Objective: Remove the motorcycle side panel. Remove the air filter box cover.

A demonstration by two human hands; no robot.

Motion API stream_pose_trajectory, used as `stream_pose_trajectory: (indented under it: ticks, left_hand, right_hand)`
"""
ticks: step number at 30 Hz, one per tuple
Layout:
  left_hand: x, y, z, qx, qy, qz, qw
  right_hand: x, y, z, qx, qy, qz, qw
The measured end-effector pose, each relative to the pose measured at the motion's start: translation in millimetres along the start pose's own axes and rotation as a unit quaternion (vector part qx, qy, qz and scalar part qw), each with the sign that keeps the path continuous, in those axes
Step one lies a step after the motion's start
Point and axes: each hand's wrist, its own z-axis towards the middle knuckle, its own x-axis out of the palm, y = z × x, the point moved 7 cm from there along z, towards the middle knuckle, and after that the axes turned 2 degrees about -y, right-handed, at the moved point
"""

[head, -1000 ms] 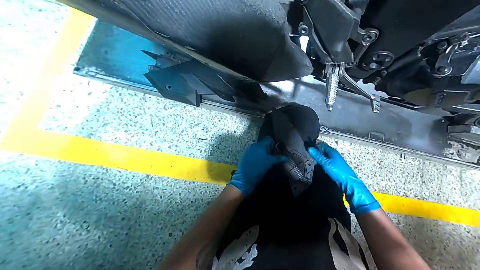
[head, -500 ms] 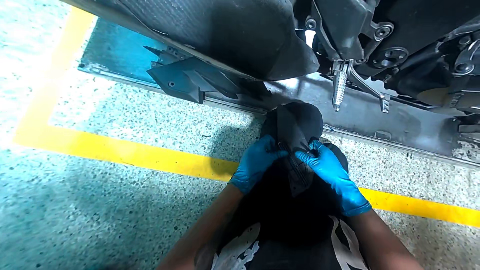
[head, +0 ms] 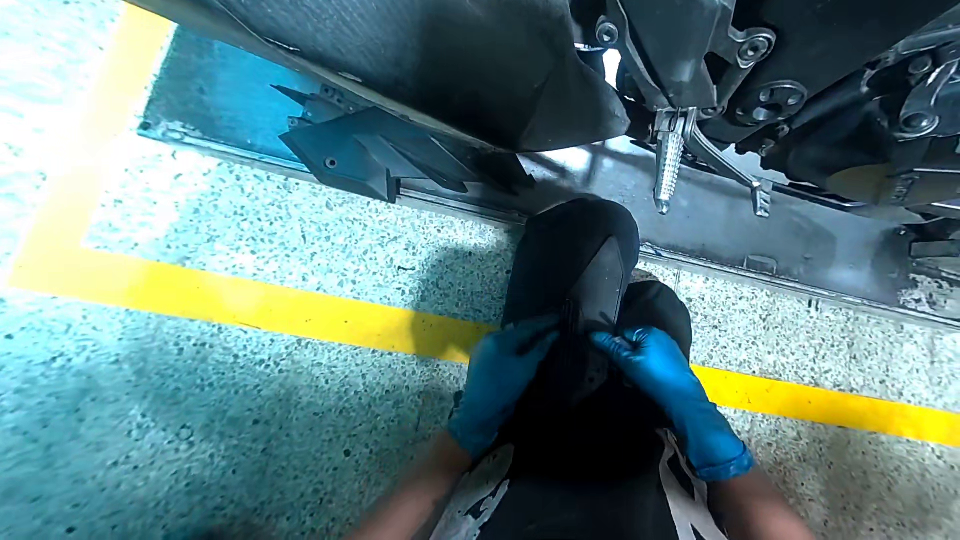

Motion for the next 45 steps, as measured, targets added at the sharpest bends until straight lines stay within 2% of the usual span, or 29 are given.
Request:
stream_pose_trajectory:
  ticks: [3,5,7,9,12,15,20,23,25,29,35,39,45]
  left_hand:
    - [4.3,-0.3,-7.2,0.101,-0.059,0.079,0.99]
    - [5.4,-5.5,-12.6,0.167,-0.083,0.151,0.971]
    - [6.9,-7.2,-13.2,0.204,-0.081,0.181,0.959]
    - [4.9,-5.4,-11.2,0.209,-0.074,0.154,0.963]
    - [-0.6,-1.8,-6.3,0.16,-0.039,0.038,0.986]
    - [-0.5,3.1,-5.6,0.114,-0.008,-0.045,0.992]
    - [3.8,4.6,-1.6,0.095,0.046,-0.068,0.992]
    - [2.1,4.9,-0.1,0.062,0.041,-0.079,0.994]
    - [0.7,3.7,-2.7,0.06,0.022,-0.066,0.996]
    - [-0.1,-2.1,-12.4,0.15,-0.02,0.047,0.987]
    - [1.9,-16.0,-14.9,0.164,-0.073,0.112,0.977]
    - [4.7,-17.1,-16.1,0.195,-0.072,0.105,0.973]
    - [1.6,-14.9,-10.8,0.177,-0.044,0.096,0.978]
  right_hand:
    - [-28.9,14.1,-7.9,-0.063,-0.151,0.073,0.984]
    - [-37.9,41.7,-8.5,-0.142,-0.197,0.06,0.968]
    - [-34.8,67.9,4.1,-0.191,-0.16,0.029,0.968]
    - [-25.0,84.2,18.6,-0.215,-0.099,-0.007,0.971]
    - [-20.7,91.7,27.8,-0.209,-0.04,0.0,0.977]
    - [-23.5,90.0,20.8,-0.243,-0.03,0.052,0.968]
    - [-20.0,83.6,30.3,-0.235,0.032,0.071,0.969]
    - [-18.9,85.1,31.1,-0.227,0.046,0.067,0.97]
    - [-16.9,87.7,31.1,-0.227,0.048,0.049,0.971]
    - [-15.9,89.1,32.1,-0.24,0.05,0.04,0.969]
    - [-18.0,89.7,30.5,-0.252,0.066,0.054,0.964]
    - [-17.7,89.1,29.6,-0.266,0.064,0.053,0.96]
    - [-16.8,89.2,27.5,-0.259,0.065,0.051,0.962]
